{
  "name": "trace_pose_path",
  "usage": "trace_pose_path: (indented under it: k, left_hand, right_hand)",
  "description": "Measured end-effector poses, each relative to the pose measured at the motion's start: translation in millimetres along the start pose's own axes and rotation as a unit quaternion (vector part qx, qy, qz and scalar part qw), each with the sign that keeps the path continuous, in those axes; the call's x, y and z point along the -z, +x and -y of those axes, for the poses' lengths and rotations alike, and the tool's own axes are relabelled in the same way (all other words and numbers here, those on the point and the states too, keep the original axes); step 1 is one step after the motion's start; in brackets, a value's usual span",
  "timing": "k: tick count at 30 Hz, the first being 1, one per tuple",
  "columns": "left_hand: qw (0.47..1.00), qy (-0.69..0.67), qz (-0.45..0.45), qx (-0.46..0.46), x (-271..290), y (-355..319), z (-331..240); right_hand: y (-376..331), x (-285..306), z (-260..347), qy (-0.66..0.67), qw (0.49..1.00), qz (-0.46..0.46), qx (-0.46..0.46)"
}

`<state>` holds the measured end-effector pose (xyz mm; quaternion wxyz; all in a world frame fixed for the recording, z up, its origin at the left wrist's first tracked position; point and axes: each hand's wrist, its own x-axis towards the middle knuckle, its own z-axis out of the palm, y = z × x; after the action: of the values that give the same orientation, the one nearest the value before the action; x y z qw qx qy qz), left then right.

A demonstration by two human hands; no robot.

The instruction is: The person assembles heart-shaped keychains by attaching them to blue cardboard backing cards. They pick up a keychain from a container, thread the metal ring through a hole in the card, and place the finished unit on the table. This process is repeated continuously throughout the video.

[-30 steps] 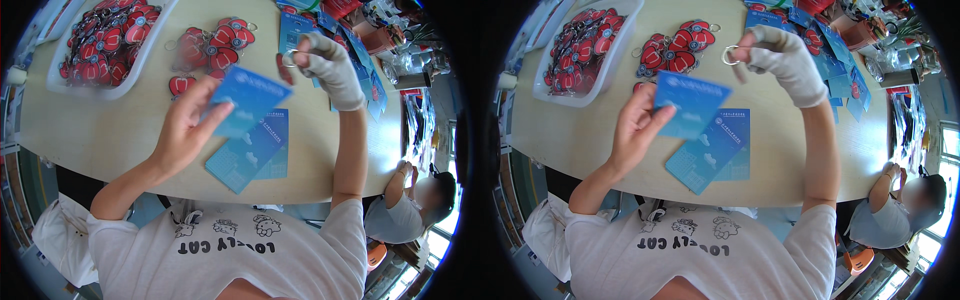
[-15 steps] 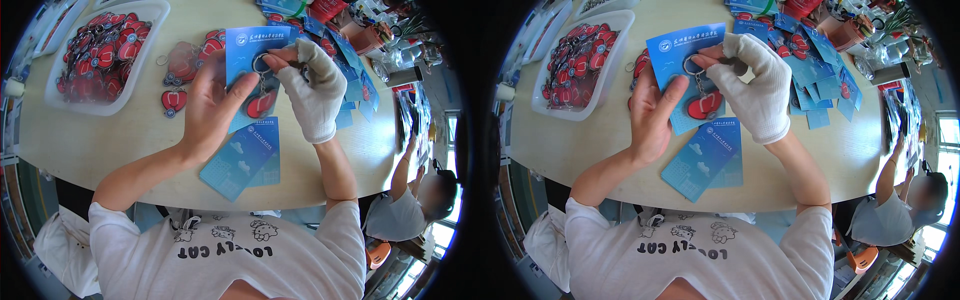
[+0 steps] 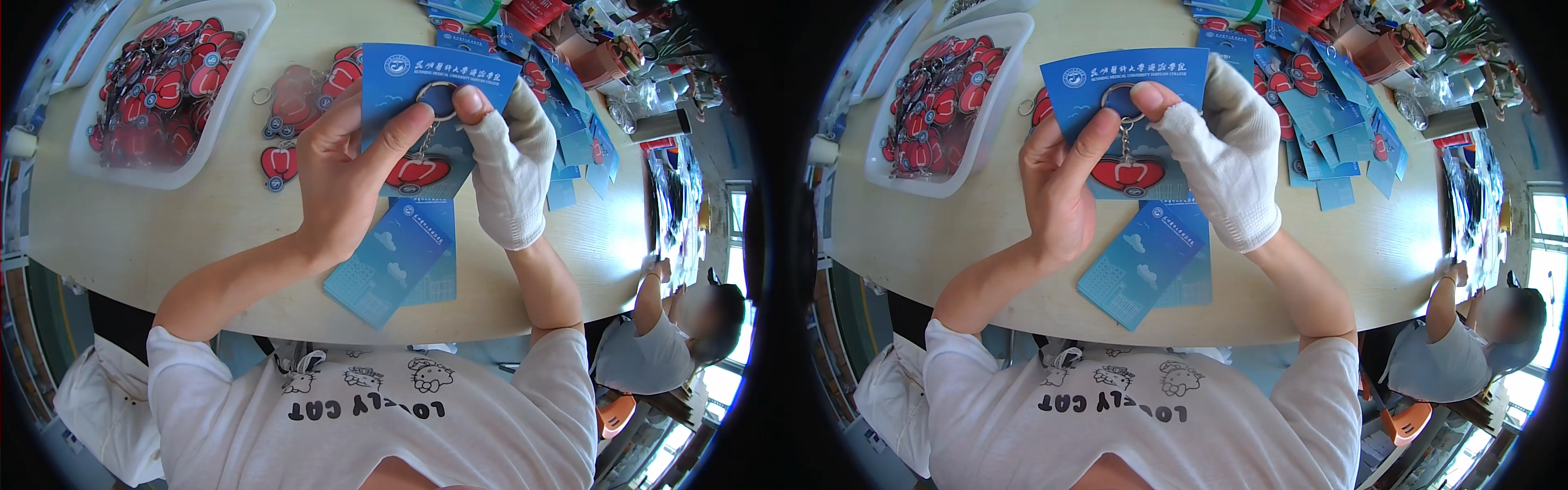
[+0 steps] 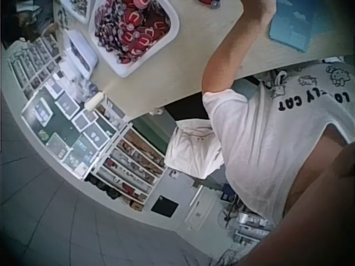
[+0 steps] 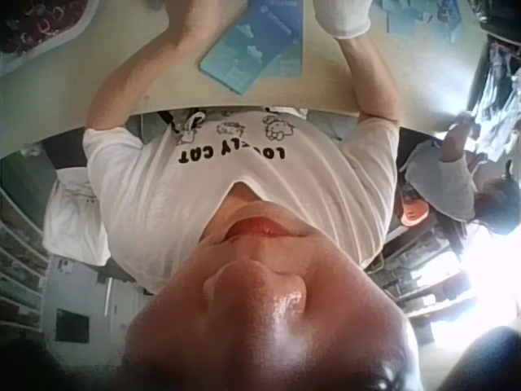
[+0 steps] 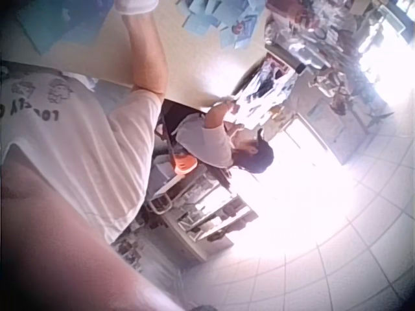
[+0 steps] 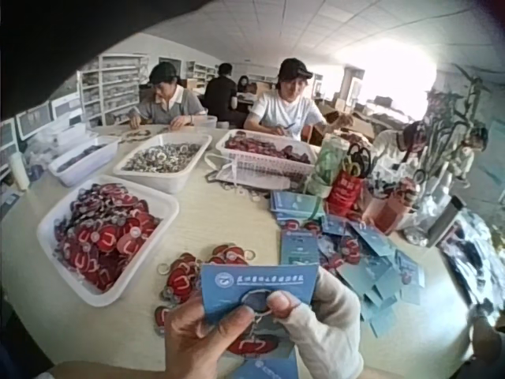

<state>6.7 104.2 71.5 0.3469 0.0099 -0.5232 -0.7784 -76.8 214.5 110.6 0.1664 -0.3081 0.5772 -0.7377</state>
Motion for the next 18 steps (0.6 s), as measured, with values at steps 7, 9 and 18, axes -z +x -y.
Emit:
trace_pose_path:
  k: [7, 9, 18]
  left_hand:
    - [0.999, -0.031, -0.014, 0.015, -8, -2, -5]
    - [0.997, -0.060, -0.015, 0.050, -10, -1, -7]
    - [0.991, -0.103, 0.007, 0.086, -9, -2, -9]
  right_hand:
    - [-2, -3, 3, -0.026, 0.999, -0.008, 0.023]
    - [-2, -3, 1, -0.035, 0.999, -0.016, 0.027]
    - [-5, -4, 0, -0.061, 0.997, -0.023, 0.044]
